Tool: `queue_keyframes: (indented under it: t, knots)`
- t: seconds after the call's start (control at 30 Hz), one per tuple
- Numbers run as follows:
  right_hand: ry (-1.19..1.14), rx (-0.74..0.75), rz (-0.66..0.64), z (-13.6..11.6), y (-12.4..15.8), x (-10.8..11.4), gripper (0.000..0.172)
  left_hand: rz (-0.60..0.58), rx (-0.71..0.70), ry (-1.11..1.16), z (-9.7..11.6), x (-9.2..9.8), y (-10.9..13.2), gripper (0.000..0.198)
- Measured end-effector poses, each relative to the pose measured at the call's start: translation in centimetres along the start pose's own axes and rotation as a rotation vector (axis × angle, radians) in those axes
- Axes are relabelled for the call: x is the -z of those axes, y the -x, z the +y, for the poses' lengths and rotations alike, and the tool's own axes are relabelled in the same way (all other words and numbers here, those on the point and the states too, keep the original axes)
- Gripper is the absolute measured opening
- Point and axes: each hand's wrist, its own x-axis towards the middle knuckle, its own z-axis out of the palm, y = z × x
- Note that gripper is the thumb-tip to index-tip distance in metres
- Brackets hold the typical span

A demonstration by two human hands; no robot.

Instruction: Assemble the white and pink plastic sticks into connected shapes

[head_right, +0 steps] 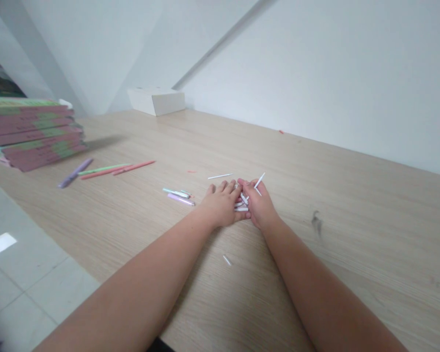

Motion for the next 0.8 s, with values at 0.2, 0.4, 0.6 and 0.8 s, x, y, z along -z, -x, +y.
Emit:
queue_keyframes:
  t: [0.2, 0.4, 0.6, 0.8]
  knots:
    - [0.034, 0.023, 0.033, 0.2, 0.1, 0.0, 0.04, 0.075, -0.008, -0.032, 0.2, 0.0, 0.0, 0.091]
    - [0.114, 0.089, 0.075, 0.8, 0.4, 0.2, 0.044, 0.114, -0.04, -0.068, 0.1, 0.0, 0.2, 0.072]
    - [0.375, 0.193, 0.054, 0.4, 1.2, 0.2, 0.058, 0.158, -0.047, -0.12, -0.1, -0.6, 0.0, 0.062]
    - [0.396, 0.224, 0.124, -0.4, 1.8, -0.1, 0.063, 0.176, -0.059, -0.16, -0.1, -0.6, -0.1, 0.055]
